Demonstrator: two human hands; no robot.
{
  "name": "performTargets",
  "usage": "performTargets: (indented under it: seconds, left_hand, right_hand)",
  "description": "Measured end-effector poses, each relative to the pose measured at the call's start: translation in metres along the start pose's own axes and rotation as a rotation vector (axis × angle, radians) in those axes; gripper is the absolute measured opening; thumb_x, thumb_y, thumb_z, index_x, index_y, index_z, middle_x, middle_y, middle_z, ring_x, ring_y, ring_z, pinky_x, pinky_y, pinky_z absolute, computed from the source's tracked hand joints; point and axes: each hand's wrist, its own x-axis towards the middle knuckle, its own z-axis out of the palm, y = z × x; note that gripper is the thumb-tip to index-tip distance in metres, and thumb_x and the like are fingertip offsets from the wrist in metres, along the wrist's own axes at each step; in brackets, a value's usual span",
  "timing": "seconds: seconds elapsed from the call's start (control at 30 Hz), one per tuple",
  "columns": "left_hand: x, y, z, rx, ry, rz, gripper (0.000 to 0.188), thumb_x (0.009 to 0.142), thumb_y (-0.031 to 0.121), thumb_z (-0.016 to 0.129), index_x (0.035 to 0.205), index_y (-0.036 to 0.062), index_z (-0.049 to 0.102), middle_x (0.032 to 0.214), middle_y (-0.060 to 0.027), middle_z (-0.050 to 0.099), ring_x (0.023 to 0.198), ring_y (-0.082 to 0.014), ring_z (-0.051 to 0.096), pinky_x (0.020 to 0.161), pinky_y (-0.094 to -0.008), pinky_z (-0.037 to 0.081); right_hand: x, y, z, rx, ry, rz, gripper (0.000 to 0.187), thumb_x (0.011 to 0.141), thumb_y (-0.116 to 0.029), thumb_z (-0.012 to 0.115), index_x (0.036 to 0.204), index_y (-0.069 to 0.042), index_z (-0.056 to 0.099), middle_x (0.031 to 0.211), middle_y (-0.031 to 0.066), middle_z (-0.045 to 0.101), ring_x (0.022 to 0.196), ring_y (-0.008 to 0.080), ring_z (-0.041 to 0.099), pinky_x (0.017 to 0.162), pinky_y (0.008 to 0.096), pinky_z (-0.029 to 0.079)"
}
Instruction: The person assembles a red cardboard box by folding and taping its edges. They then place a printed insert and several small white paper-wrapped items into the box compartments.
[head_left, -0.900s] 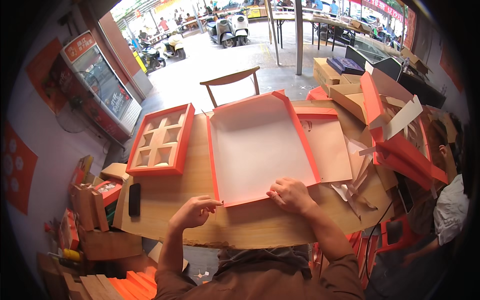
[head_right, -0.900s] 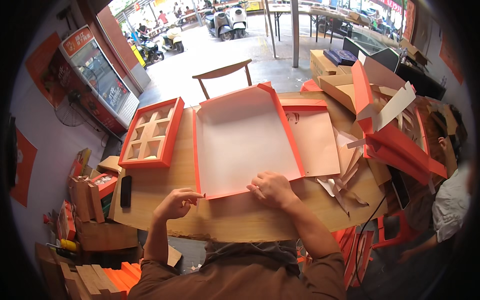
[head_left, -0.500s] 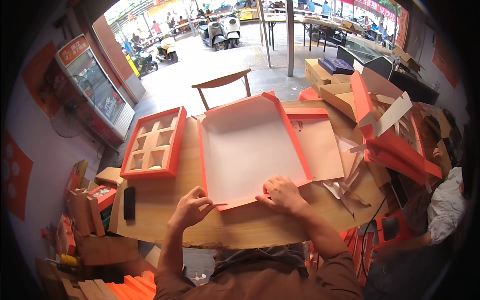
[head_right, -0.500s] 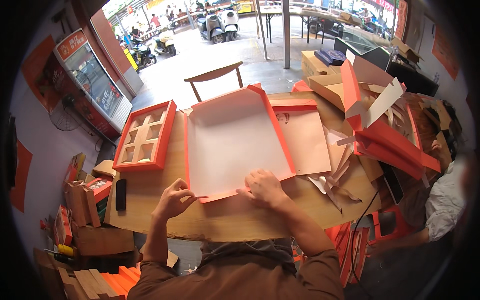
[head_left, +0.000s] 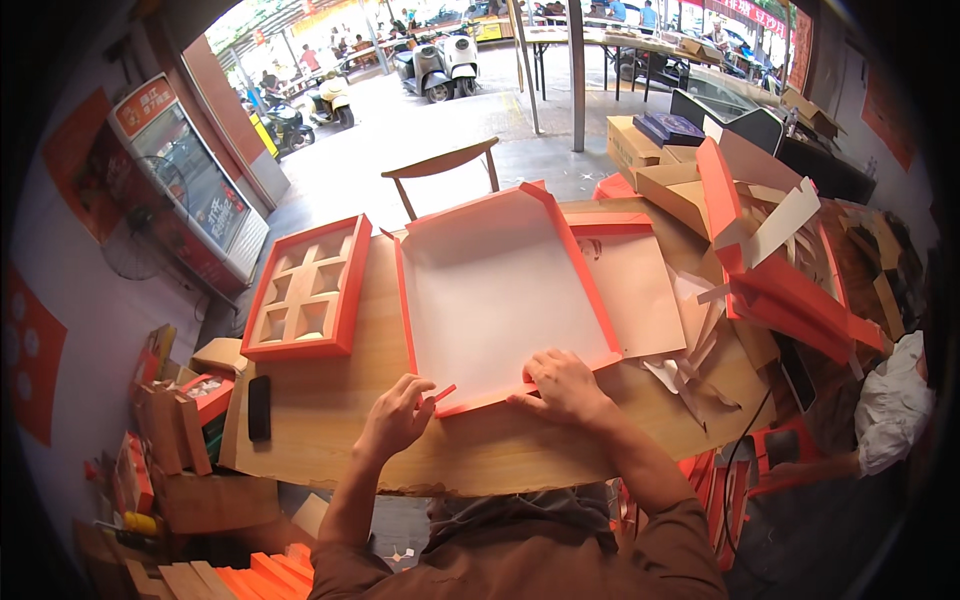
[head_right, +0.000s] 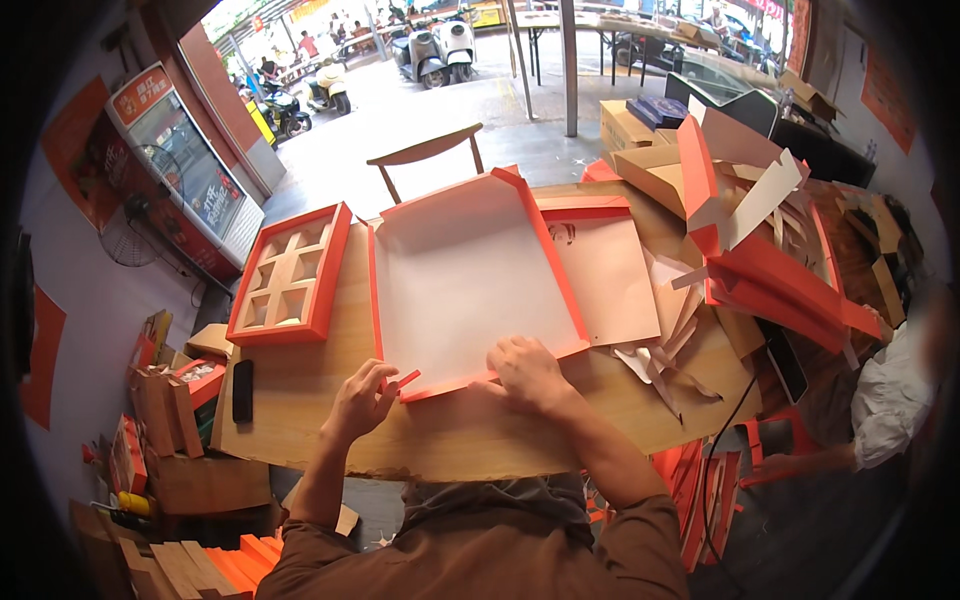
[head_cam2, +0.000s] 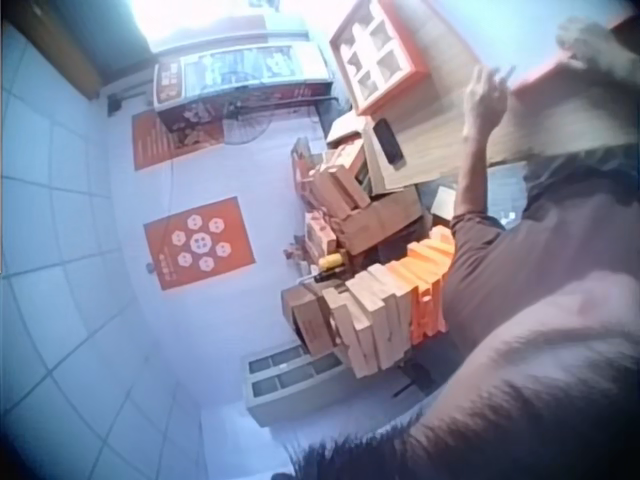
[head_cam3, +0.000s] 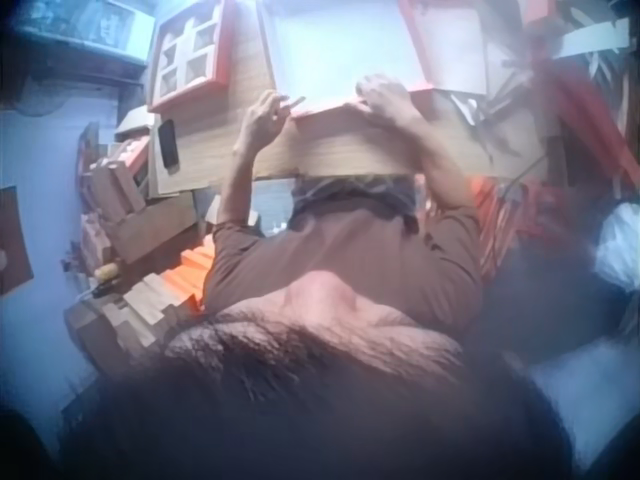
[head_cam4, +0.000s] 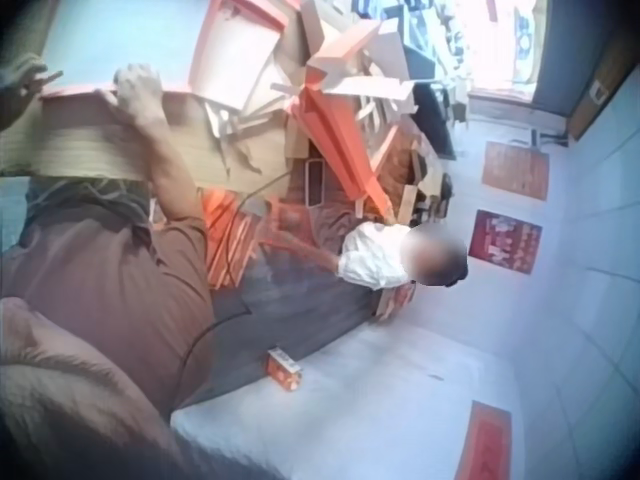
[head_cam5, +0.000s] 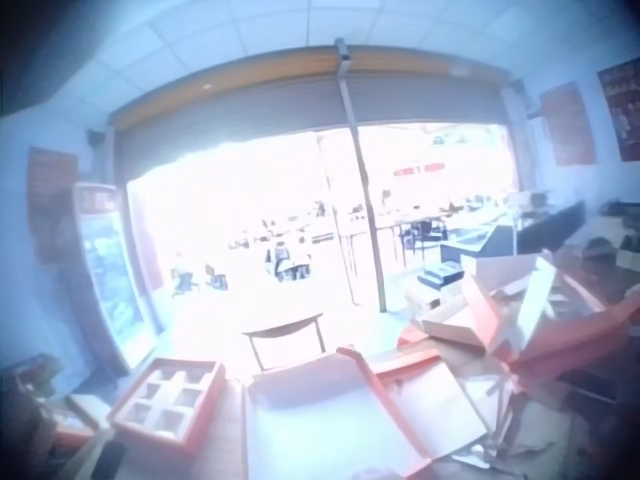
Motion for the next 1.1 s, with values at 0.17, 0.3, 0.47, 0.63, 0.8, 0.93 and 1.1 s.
performTargets:
  seconds: [0.17,0.3,0.47,0.63,0.8,0.93,1.1]
  left_hand:
    - [-0.002,-0.009,0.005,0.025,0.012,0.010,0.018,0.098,0.010,0.071,0.115,0.0040,0.071,0.106,-0.0148,0.070,0.081,-0.0322,0.073,0.071,-0.0437,0.060]
    - [-0.002,-0.004,0.003,-0.021,0.003,-0.040,0.020,0.098,0.011,0.072,0.117,0.0037,0.073,0.105,-0.0135,0.070,0.080,-0.0297,0.074,0.072,-0.0424,0.060]
    - [-0.003,-0.006,0.002,-0.053,-0.007,-0.015,0.022,0.098,0.012,0.073,0.118,0.0034,0.073,0.105,-0.0126,0.070,0.078,-0.0275,0.073,0.071,-0.0407,0.060]
    - [-0.005,-0.014,0.004,-0.070,0.007,-0.051,0.022,0.097,0.014,0.074,0.117,0.0035,0.073,0.104,-0.0127,0.070,0.075,-0.0281,0.072,0.071,-0.0406,0.060]
    - [-0.007,-0.010,0.002,-0.063,-0.025,-0.041,0.023,0.094,0.011,0.074,0.116,0.0038,0.072,0.103,-0.0126,0.071,0.079,-0.0293,0.072,0.071,-0.0409,0.060]
    - [-0.005,-0.005,-0.003,-0.095,-0.010,0.013,0.033,0.088,0.004,0.070,0.121,0.0038,0.071,0.111,-0.0144,0.070,0.086,-0.0307,0.073,0.076,-0.0406,0.061]
    - [-0.002,-0.002,0.004,-0.170,-0.010,0.077,0.049,0.084,-0.006,0.064,0.132,0.0011,0.067,0.129,-0.0206,0.068,0.105,-0.0350,0.073,0.086,-0.0402,0.066]
  right_hand:
    - [0.000,0.006,0.004,0.093,0.041,-0.028,0.058,0.095,-0.063,0.072,0.110,-0.008,0.066,0.103,0.0110,0.073,0.104,0.0328,0.069,0.097,0.0449,0.051]
    - [-0.001,0.004,-0.006,0.149,0.048,-0.043,0.057,0.091,-0.059,0.078,0.110,-0.008,0.064,0.099,0.0135,0.072,0.098,0.0357,0.070,0.093,0.0463,0.053]
    - [-0.004,0.004,-0.009,0.173,0.136,-0.081,0.054,0.086,-0.049,0.086,0.111,-0.008,0.062,0.096,0.0144,0.071,0.095,0.0370,0.070,0.090,0.0479,0.053]
    - [-0.003,0.006,-0.013,0.138,0.117,-0.112,0.049,0.078,-0.035,0.093,0.106,-0.009,0.062,0.092,0.0124,0.071,0.091,0.0356,0.070,0.082,0.0461,0.055]
    - [-0.003,0.006,-0.014,0.167,0.186,-0.158,0.046,0.075,-0.032,0.094,0.100,-0.009,0.063,0.087,0.0107,0.070,0.085,0.0336,0.071,0.077,0.0446,0.056]
    - [-0.003,0.008,-0.011,0.173,0.251,-0.171,0.046,0.074,-0.032,0.095,0.097,-0.009,0.063,0.086,0.0106,0.071,0.083,0.0332,0.071,0.077,0.0443,0.056]
    - [-0.001,0.007,-0.008,0.180,0.307,-0.170,0.040,0.074,-0.027,0.091,0.096,-0.010,0.062,0.086,0.0099,0.070,0.082,0.0330,0.071,0.076,0.0449,0.056]
